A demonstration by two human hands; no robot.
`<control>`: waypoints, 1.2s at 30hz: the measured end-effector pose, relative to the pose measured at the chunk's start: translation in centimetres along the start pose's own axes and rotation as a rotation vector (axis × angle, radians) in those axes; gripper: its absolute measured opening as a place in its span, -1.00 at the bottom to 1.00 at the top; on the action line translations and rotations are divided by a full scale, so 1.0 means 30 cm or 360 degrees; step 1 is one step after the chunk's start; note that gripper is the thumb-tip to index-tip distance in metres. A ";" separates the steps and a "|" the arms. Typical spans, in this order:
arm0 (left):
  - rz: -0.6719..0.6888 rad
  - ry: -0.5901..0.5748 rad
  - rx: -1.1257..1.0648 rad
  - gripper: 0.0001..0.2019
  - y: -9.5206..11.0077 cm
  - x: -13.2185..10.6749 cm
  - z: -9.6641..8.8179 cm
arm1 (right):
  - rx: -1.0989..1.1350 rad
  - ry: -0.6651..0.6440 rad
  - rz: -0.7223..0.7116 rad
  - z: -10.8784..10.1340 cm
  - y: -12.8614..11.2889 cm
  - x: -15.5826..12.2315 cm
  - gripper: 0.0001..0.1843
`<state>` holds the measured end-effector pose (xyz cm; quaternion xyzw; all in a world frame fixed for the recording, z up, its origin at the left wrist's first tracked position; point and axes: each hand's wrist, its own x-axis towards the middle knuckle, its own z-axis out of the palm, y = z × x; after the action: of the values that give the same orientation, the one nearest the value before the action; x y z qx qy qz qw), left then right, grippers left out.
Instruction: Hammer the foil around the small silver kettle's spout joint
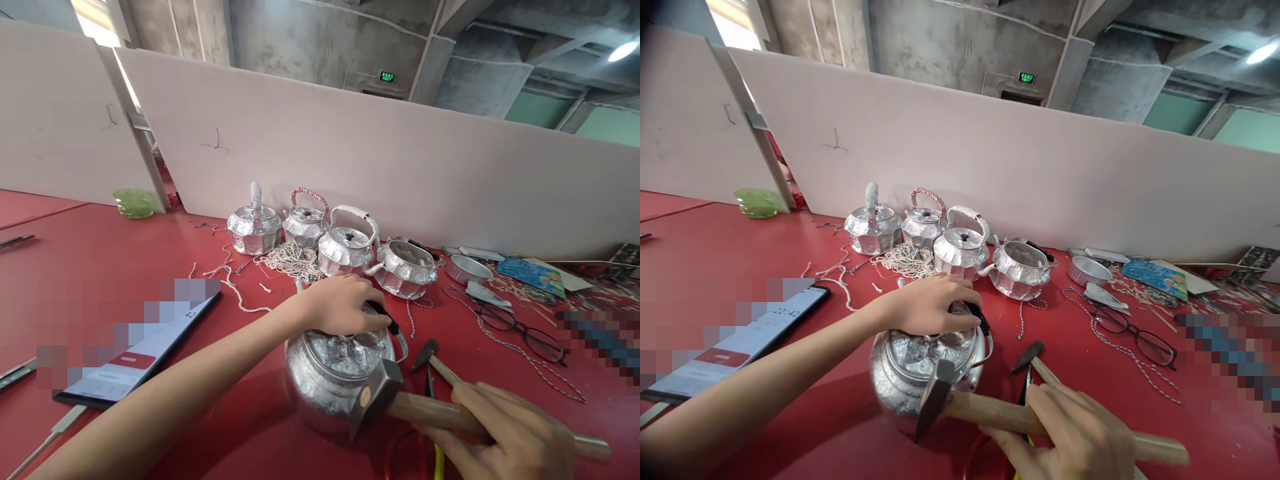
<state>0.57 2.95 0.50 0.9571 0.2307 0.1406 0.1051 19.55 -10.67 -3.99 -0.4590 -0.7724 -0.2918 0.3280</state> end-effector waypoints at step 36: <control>-0.0007 -0.0015 -0.0028 -0.68 -0.004 0.000 0.001 | -0.0038 0.0009 0.0044 0.011 -0.020 0.002 -0.55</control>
<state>0.52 3.04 0.44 0.9562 0.2311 0.1378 0.1150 18.89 -10.63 -4.25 -0.4727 -0.7615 -0.2977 0.3287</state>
